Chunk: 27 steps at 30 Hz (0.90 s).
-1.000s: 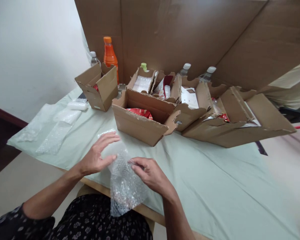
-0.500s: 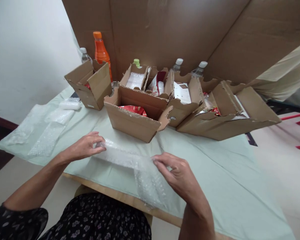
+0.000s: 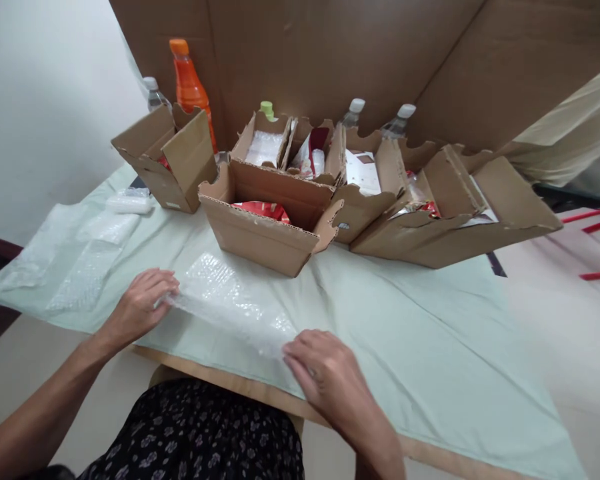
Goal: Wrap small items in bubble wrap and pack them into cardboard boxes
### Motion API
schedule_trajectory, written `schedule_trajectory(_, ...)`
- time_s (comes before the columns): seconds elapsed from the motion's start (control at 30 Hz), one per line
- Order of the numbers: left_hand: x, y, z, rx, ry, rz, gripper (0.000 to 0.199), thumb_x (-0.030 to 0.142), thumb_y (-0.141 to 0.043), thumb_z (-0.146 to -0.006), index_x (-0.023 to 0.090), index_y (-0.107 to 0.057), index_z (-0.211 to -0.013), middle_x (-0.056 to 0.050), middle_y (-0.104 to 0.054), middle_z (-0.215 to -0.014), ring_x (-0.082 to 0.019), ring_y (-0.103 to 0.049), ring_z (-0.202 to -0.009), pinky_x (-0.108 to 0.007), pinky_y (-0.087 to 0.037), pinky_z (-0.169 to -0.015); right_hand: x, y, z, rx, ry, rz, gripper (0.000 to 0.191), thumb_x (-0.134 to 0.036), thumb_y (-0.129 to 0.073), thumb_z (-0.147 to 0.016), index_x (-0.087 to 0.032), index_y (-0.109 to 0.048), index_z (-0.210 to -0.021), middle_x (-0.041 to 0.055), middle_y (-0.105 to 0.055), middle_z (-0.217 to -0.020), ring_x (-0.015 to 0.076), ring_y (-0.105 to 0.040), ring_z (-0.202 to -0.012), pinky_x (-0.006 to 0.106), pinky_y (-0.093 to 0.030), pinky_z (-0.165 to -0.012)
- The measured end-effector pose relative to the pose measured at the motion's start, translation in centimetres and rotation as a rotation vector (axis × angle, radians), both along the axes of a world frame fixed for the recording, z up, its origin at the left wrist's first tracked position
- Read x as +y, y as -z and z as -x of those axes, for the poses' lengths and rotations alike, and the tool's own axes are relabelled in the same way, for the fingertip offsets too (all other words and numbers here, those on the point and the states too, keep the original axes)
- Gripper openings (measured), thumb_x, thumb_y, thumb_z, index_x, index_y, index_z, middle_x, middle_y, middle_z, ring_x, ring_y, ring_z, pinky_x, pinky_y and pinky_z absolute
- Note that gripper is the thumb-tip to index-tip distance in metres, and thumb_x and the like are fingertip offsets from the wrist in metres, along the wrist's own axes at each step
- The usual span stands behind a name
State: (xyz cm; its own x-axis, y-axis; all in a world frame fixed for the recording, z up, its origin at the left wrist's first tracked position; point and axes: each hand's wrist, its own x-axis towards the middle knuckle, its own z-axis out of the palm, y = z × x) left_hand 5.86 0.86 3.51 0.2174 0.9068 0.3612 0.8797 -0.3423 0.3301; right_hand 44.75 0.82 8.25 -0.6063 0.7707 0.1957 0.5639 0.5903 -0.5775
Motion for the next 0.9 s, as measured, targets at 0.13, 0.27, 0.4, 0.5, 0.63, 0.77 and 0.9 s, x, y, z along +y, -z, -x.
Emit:
schedule_trajectory(0.13,-2.0,2.4,1.7,0.007,-0.059,0.071,0.026,0.008,-0.050,-0.081,0.025,-0.068,-0.091,-0.007,-0.076,-0.103,-0.028,-0.068,-0.112,-0.048,-0.050,-0.102,-1.7,3.6,2.5,-0.139,-0.120,0.296,0.012,-0.025,-0.065,-0.094,-0.025,-0.077,-0.092,0.0049,-0.077,-0.087,0.0241,-0.071,-0.083,0.038,-0.054,-0.077)
schedule_trajectory(0.27,-2.3,2.4,2.1,-0.004,-0.042,0.098,0.025,0.009,-0.051,-0.080,0.025,-0.068,-0.088,-0.007,-0.076,-0.103,-0.028,-0.069,-0.108,-0.046,-0.052,-0.096,-2.2,3.7,3.2,-0.042,-0.053,0.401,0.023,-0.042,-0.069,-0.093,-0.025,-0.076,-0.107,0.0066,-0.078,-0.102,0.0268,-0.072,-0.095,0.041,-0.055,-0.086)
schedule_trajectory(0.4,-2.0,2.1,2.5,0.009,-0.040,0.080,0.024,0.009,-0.051,-0.081,0.025,-0.066,-0.088,-0.007,-0.076,-0.104,-0.028,-0.068,-0.109,-0.044,-0.051,-0.098,-1.5,2.9,2.2,0.125,0.103,0.358,0.028,-0.046,-0.059,-0.099,-0.025,-0.074,-0.108,0.0059,-0.077,-0.099,0.0222,-0.072,-0.089,0.035,-0.056,-0.081)
schedule_trajectory(0.5,-2.2,2.3,3.0,0.027,-0.042,0.066,0.024,0.007,-0.049,-0.081,0.023,-0.065,-0.088,-0.008,-0.075,-0.106,-0.028,-0.067,-0.111,-0.044,-0.051,-0.098,-0.7,3.5,1.1,0.159,0.319,0.264,0.028,-0.043,-0.056,-0.099,-0.023,-0.074,-0.105,0.0076,-0.077,-0.098,0.0216,-0.071,-0.085,0.034,-0.056,-0.076)
schedule_trajectory(0.63,-2.7,2.7,3.4,0.038,-0.056,0.106,0.029,0.005,-0.047,-0.076,0.022,-0.068,-0.088,-0.009,-0.074,-0.111,-0.028,-0.067,-0.110,-0.045,-0.052,-0.097,-0.1,5.6,0.5,0.046,0.454,0.269,0.027,-0.043,-0.061,-0.092,-0.022,-0.074,-0.102,0.0077,-0.077,-0.095,0.0225,-0.070,-0.079,0.036,-0.056,-0.074)
schedule_trajectory(0.77,-2.8,2.9,3.3,0.054,-0.072,0.134,0.032,0.003,-0.045,-0.077,0.020,-0.069,-0.090,-0.010,-0.073,-0.114,-0.027,-0.066,-0.110,-0.043,-0.053,-0.096,-0.3,7.3,1.4,-0.029,0.365,0.260,0.020,-0.037,-0.059,-0.090,-0.023,-0.073,-0.096,0.0059,-0.077,-0.096,0.0245,-0.069,-0.088,0.040,-0.054,-0.084)
schedule_trajectory(0.9,-2.5,3.1,3.3,0.072,-0.061,0.107,0.032,0.002,-0.046,-0.077,0.020,-0.068,-0.091,-0.010,-0.072,-0.112,-0.027,-0.065,-0.111,-0.042,-0.052,-0.097,-0.3,7.9,2.2,-0.024,0.380,0.181,0.020,-0.033,-0.058,-0.092,-0.022,-0.069,-0.103,0.0079,-0.074,-0.104,0.0257,-0.068,-0.095,0.042,-0.053,-0.088)
